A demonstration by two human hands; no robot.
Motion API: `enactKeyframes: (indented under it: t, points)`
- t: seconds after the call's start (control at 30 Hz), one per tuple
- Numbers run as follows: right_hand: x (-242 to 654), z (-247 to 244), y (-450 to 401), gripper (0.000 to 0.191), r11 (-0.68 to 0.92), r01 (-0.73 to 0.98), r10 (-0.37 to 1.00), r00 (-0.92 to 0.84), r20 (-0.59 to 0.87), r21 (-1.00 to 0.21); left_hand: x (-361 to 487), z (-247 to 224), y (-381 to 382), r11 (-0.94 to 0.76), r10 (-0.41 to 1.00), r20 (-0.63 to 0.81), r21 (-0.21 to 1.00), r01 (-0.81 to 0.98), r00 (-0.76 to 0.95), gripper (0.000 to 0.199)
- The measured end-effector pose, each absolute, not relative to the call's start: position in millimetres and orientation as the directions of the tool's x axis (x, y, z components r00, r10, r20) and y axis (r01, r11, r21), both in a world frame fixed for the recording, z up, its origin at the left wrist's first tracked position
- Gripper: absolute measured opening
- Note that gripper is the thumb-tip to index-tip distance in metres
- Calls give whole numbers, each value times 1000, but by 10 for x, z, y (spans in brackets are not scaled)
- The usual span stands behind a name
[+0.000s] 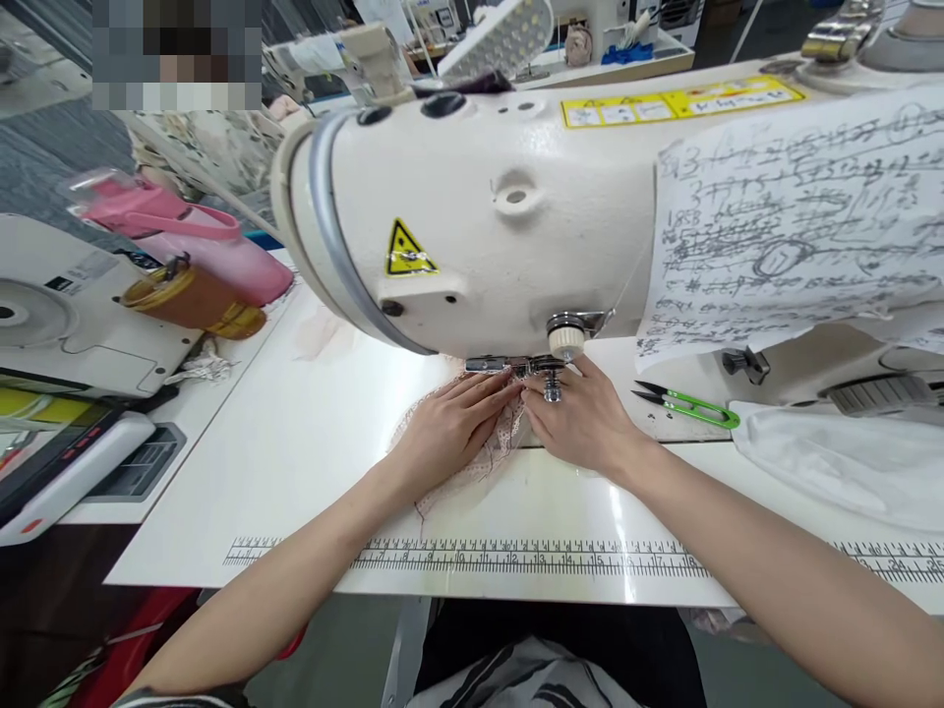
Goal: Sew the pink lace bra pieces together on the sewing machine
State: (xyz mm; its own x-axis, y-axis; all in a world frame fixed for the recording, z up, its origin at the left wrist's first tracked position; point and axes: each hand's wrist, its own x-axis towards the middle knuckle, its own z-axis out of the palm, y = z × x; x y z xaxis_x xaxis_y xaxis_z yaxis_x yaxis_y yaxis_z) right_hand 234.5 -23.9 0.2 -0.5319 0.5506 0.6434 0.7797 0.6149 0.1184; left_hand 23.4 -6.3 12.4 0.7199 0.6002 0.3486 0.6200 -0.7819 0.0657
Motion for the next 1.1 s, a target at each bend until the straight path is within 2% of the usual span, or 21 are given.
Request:
enactKeyframes:
  t: [0.13, 0.27, 0.37, 0.43, 0.53, 0.67, 0.73, 0.8, 0.87, 0.9, 1.0, 1.1]
  points:
    - [2350, 11, -254, 23, 647, 757, 564, -553, 614, 88, 224, 290, -125, -828, 519, 382, 2, 561, 765, 28]
    - [2347, 34, -269, 26, 685, 724, 563, -596, 573, 80, 81, 555, -265, -922, 312, 345, -113, 370, 885, 24]
    - [2346, 45, -275, 27, 728, 680, 535, -642, 549, 86, -136, 632, -458, -947, 155, 314, -222, 231, 937, 33]
    - [2346, 42, -279, 28, 744, 663, 524, -658, 542, 85, -282, 586, -610, -935, 112, 290, -293, 200, 950, 36]
    - [2345, 26, -285, 28, 756, 652, 522, -656, 545, 61, -424, 420, -815, -903, 180, 319, -322, 285, 930, 22]
    - [2349, 13, -288, 26, 765, 643, 528, -651, 545, 28, -432, 238, -969, -871, 324, 418, -219, 440, 848, 22]
    - [2354, 18, -293, 26, 769, 639, 540, -650, 535, 1, -393, 245, -995, -848, 431, 477, -76, 525, 766, 19]
    - [2355, 29, -302, 26, 777, 629, 550, -654, 520, -30, -351, 328, -989, -781, 587, 492, 138, 609, 642, 15]
    - [2351, 43, -310, 24, 777, 628, 557, -649, 519, -47, -311, 471, -943, -672, 729, 441, 312, 671, 525, 15]
    - [2347, 50, -312, 22, 771, 635, 561, -638, 527, -50, -291, 555, -902, -624, 773, 408, 349, 700, 486, 15]
    - [2330, 58, -307, 15, 755, 654, 559, -599, 573, -53, -225, 798, -709, -576, 811, 321, 283, 767, 490, 17]
    - [2319, 48, -291, 16, 772, 632, 527, -574, 627, -70, -130, 922, -455, -688, 726, 178, 193, 700, 664, 25]
